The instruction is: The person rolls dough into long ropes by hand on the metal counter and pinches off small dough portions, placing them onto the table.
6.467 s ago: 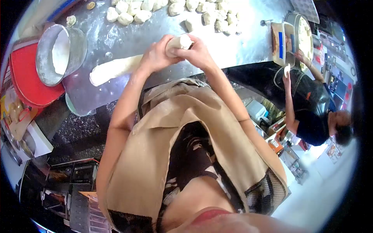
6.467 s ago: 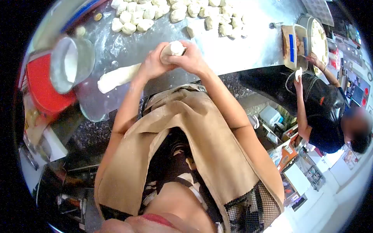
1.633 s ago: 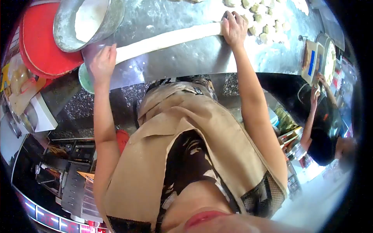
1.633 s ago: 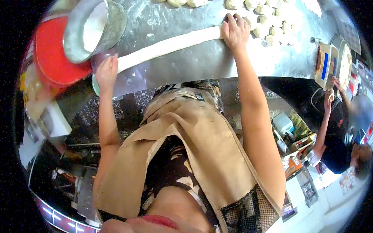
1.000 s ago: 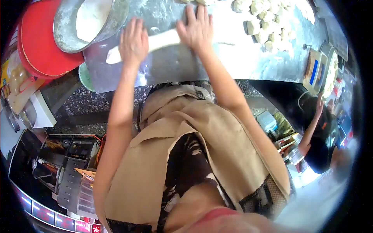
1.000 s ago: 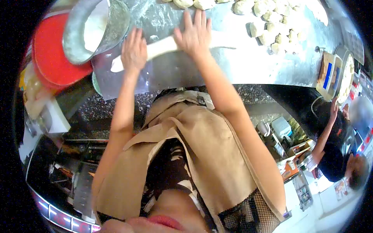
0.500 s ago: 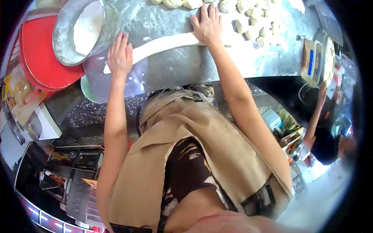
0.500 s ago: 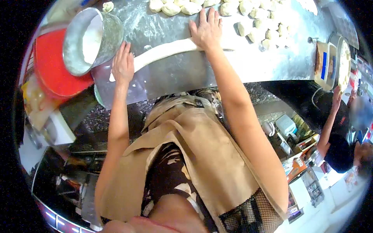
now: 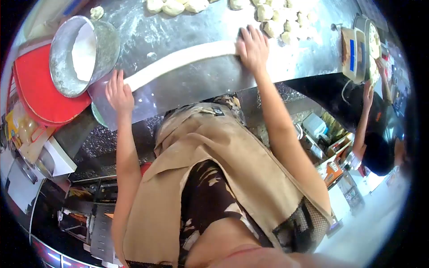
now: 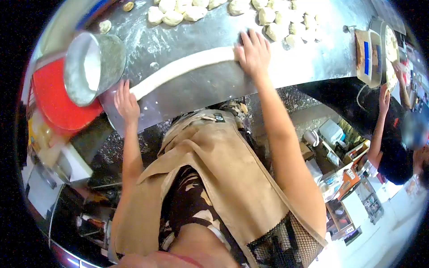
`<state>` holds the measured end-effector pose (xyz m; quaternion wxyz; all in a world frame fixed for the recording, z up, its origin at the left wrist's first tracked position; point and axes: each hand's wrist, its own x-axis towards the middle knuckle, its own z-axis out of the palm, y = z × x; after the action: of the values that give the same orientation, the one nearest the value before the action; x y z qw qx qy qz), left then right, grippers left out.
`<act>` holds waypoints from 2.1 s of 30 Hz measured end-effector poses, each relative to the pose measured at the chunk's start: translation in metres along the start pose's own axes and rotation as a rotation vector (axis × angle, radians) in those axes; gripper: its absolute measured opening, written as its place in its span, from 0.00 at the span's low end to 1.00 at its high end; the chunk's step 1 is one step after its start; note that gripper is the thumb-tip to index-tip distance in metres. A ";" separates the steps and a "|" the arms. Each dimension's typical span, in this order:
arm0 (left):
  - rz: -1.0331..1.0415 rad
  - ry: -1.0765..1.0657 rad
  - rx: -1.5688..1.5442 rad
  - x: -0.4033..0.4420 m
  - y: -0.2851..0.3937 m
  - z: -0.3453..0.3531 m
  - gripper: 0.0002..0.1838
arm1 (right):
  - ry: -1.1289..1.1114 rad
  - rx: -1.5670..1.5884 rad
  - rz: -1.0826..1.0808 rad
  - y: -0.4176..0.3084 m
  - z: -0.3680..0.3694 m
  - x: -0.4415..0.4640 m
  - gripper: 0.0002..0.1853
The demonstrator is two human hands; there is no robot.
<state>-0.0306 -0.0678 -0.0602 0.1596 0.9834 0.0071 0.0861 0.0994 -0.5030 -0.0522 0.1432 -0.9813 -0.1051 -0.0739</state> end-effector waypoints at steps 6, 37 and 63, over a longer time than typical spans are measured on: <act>-0.029 0.070 0.070 -0.019 -0.001 0.003 0.25 | -0.029 -0.024 0.104 0.024 -0.013 -0.096 0.34; -0.017 -0.453 -0.036 -0.055 0.125 0.000 0.44 | -0.261 -0.052 -0.106 -0.065 -0.001 -0.092 0.37; -0.034 0.011 0.041 0.063 0.126 0.050 0.24 | 0.021 0.339 -0.342 -0.200 0.052 0.023 0.28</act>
<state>0.0379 -0.2007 -0.0563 0.1410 0.9857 0.0265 0.0888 0.0823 -0.2959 -0.0442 0.2924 -0.9103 -0.2791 -0.0888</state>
